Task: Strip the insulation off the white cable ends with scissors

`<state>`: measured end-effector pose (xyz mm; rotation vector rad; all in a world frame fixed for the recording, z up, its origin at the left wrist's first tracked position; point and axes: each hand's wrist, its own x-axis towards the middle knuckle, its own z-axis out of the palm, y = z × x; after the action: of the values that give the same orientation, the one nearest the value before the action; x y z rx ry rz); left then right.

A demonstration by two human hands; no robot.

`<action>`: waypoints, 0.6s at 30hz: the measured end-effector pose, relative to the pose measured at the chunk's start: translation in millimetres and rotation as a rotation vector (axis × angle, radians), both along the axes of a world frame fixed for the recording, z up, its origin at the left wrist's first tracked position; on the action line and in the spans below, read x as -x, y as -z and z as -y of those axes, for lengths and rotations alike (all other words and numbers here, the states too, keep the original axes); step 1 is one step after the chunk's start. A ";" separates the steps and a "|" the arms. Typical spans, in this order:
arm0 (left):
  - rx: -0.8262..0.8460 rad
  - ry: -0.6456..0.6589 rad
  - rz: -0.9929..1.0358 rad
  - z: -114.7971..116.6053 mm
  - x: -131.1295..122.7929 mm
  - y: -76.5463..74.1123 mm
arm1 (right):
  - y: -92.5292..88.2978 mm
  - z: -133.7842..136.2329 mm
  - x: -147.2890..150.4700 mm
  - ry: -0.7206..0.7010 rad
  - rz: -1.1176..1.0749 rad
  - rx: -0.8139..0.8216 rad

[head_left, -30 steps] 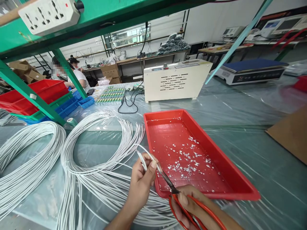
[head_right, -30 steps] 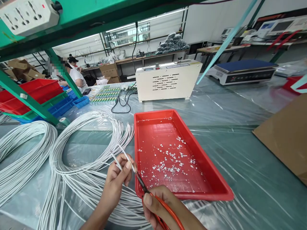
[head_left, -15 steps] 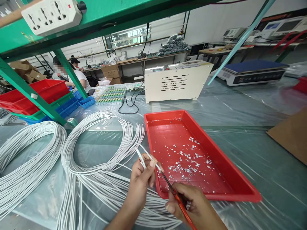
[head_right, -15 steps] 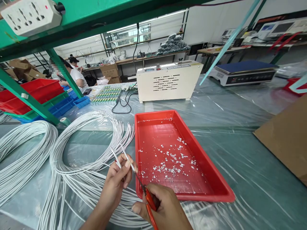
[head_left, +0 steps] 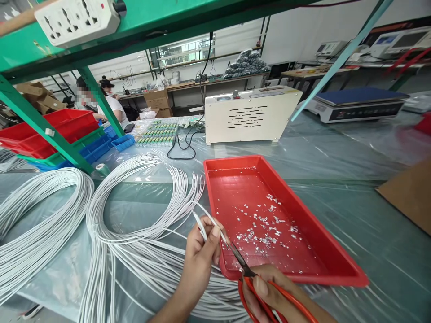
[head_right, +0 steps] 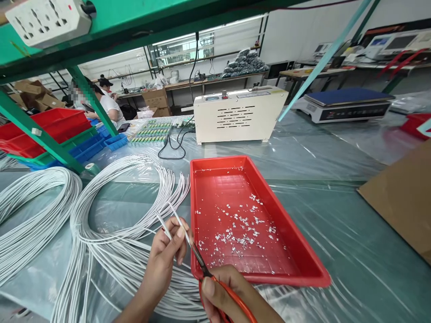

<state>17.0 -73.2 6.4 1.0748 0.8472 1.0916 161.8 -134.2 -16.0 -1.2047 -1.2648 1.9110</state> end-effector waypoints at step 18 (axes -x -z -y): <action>0.015 -0.022 -0.034 0.8 -0.3 -4.3 | 0.2 1.4 -2.0 0.014 -0.025 0.097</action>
<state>17.4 -73.9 10.7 1.0762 0.8946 1.0868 163.8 -135.5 -16.1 -1.2305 -1.1595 1.9913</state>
